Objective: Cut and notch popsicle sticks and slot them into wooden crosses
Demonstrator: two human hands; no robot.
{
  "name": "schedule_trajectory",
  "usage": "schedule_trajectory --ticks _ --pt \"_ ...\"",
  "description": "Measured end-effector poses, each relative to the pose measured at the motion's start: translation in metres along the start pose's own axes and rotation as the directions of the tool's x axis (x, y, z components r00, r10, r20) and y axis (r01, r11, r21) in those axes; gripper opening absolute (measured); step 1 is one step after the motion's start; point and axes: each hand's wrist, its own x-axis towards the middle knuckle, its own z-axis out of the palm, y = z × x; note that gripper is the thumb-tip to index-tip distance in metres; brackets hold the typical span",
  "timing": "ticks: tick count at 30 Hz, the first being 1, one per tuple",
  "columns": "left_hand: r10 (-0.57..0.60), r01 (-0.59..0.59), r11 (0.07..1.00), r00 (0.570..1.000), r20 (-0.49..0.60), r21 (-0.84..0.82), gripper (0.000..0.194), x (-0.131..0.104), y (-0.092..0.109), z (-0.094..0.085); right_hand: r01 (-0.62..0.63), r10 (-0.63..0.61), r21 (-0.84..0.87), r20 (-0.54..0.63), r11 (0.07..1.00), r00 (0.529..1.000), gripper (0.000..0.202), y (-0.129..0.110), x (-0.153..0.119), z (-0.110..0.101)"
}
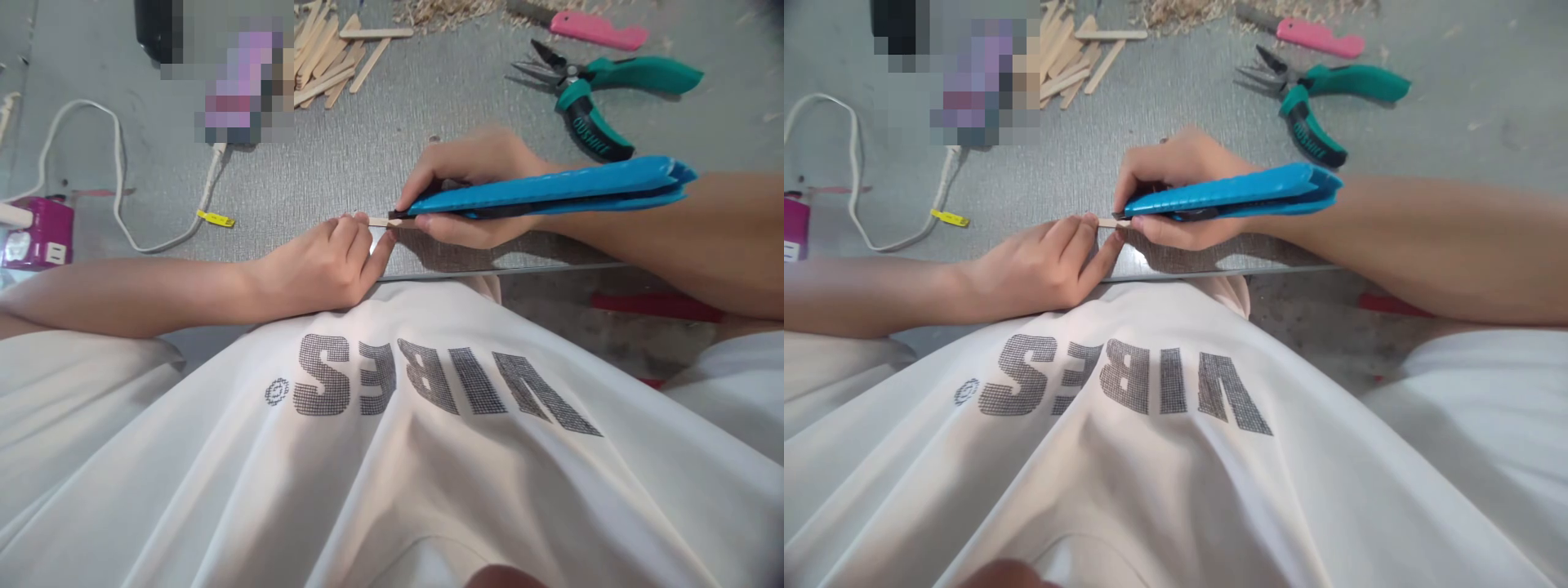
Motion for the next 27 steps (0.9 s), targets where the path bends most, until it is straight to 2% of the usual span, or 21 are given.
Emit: schedule_trajectory --ticks 4,11,16,21,24,27 --pt "0.013 -0.012 1.0 1.0 -0.01 0.029 0.056 0.001 0.0 -0.002 -0.032 0.032 -0.004 0.041 0.999 0.999 0.024 0.001 0.0 0.0" --pt "-0.004 0.003 1.0 1.0 -0.023 -0.01 0.058 0.0 0.001 0.003 0.106 -0.106 -0.018 0.007 0.994 0.994 0.021 0.012 0.002 0.004" --pt "0.005 0.0 0.996 0.999 -0.054 0.091 0.054 0.001 0.002 0.005 0.075 -0.075 -0.006 0.03 0.997 0.997 0.023 0.012 0.003 0.004" --pt "-0.009 0.014 0.995 0.999 -0.049 0.097 0.053 0.001 0.003 0.007 0.041 -0.04 -0.015 0.067 0.999 0.997 0.024 0.007 0.004 0.002" --pt "0.011 0.0 0.988 0.998 -0.068 0.157 0.05 0.002 0.003 0.006 0.019 -0.019 -0.001 0.08 1.0 0.997 0.023 0.005 0.004 0.0" --pt "0.029 -0.01 0.977 0.996 -0.088 0.212 0.048 0.002 0.002 0.006 0.046 -0.047 0.014 0.065 0.999 0.997 0.022 0.004 0.005 -0.001"
